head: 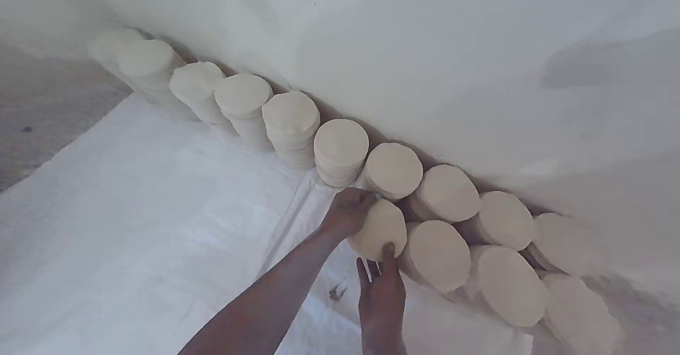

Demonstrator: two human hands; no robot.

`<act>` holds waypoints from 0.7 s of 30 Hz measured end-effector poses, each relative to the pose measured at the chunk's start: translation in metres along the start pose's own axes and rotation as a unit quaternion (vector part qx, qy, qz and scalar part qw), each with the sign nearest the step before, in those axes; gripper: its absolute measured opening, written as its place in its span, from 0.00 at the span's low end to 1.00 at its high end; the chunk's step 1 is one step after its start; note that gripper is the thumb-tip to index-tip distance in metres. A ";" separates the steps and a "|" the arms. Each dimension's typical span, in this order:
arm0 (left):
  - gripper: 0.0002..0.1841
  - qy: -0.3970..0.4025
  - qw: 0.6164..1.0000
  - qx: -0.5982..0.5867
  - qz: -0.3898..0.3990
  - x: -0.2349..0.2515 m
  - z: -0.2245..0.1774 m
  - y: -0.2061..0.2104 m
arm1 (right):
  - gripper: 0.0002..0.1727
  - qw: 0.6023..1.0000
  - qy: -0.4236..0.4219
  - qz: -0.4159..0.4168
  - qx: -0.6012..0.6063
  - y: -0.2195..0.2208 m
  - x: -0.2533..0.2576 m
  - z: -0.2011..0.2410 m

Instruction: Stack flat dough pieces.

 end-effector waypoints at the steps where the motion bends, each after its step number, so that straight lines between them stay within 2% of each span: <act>1: 0.18 0.003 1.000 0.009 -0.004 0.002 -0.001 0.000 | 0.27 1.000 0.004 0.006 0.006 0.000 0.000 -0.001; 5: 0.18 -0.048 0.999 -0.015 -0.008 0.011 0.016 0.000 | 0.27 1.000 0.020 0.014 0.003 0.001 -0.002 -0.006; 8: 0.19 -0.065 0.997 -0.048 -0.016 0.007 0.021 -0.002 | 0.32 0.999 0.042 -0.013 -0.027 -0.001 -0.007 -0.008; 10: 0.24 -0.069 0.993 -0.090 -0.025 -0.001 0.024 -0.004 | 0.36 0.998 0.054 -0.019 -0.031 -0.003 -0.009 -0.010; 13: 0.35 -0.093 0.983 -0.157 0.002 -0.013 0.027 0.008 | 0.38 0.997 0.081 0.003 0.021 0.004 -0.013 -0.008; 16: 0.38 -0.097 0.978 -0.185 0.016 -0.013 0.024 0.023 | 0.40 0.993 0.090 0.050 0.056 0.014 -0.015 -0.005; 21: 0.43 -0.127 0.969 -0.207 0.052 -0.004 0.030 0.028 | 0.41 0.992 0.099 0.073 0.039 0.021 -0.018 -0.005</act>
Point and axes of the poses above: each hand's wrist, its own x-axis towards the middle knuckle, its own y-axis out of the palm, z = x × y, the point moved 10 cm from there along x, towards the middle knuckle, and after that the axes turned 9 degrees about x, right-handed, at the moved point
